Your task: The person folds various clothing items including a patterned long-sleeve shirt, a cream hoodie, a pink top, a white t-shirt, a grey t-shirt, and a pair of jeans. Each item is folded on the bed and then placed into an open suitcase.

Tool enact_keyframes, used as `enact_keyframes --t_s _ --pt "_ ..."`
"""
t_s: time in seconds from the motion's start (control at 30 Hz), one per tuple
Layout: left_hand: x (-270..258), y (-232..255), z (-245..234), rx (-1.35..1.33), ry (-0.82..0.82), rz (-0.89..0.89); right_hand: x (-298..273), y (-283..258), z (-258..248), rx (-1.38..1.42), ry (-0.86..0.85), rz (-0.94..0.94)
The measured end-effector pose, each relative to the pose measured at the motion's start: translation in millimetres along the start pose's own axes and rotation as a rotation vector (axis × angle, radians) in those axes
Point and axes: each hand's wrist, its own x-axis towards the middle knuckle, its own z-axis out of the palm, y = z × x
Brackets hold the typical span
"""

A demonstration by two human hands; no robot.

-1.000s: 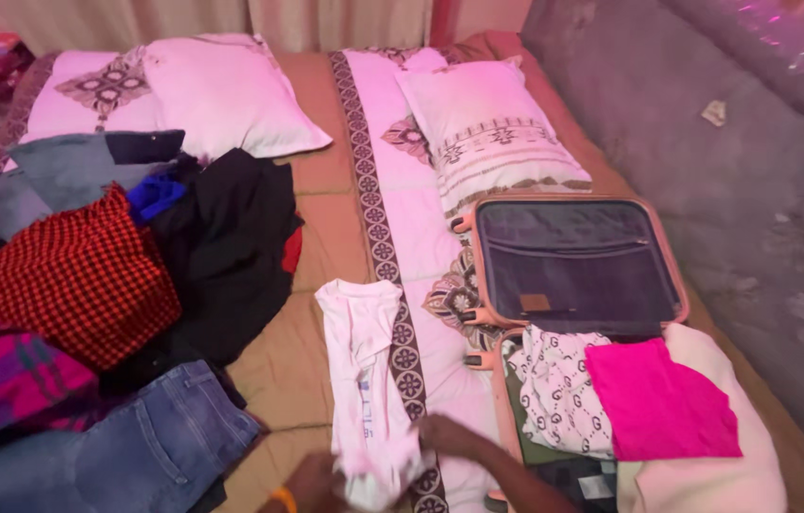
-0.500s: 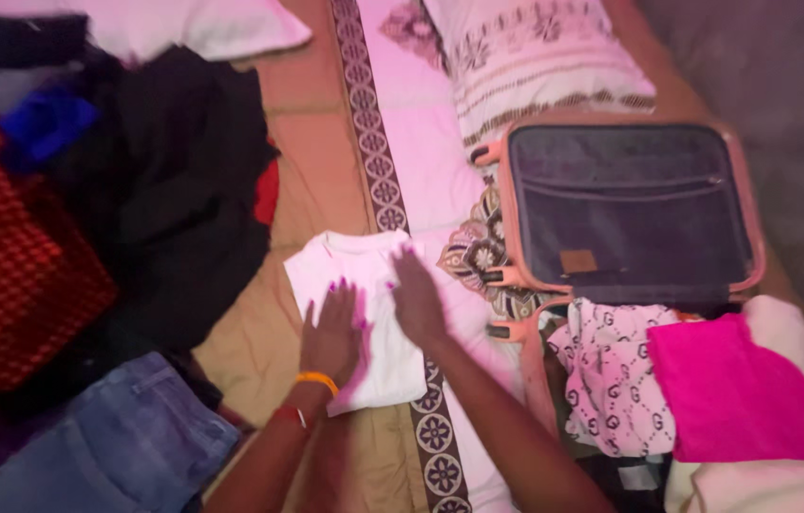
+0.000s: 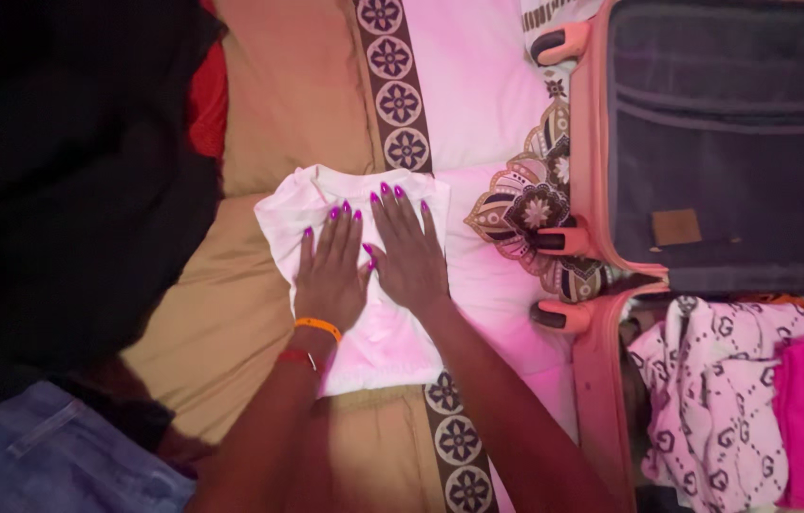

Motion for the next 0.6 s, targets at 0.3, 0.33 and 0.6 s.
enact_keyframes --t_s 0.3,0.33,0.6 --pt "38 -25 17 0.023 0.004 0.069 43 15 17 -0.002 0.016 -0.022" --pt "35 -24 20 0.035 -0.012 0.056 41 14 19 -0.019 0.003 -0.02" --pt "-13 -18 4 -0.081 -0.111 0.109 -17 -5 -12 0.002 -0.006 -0.085"
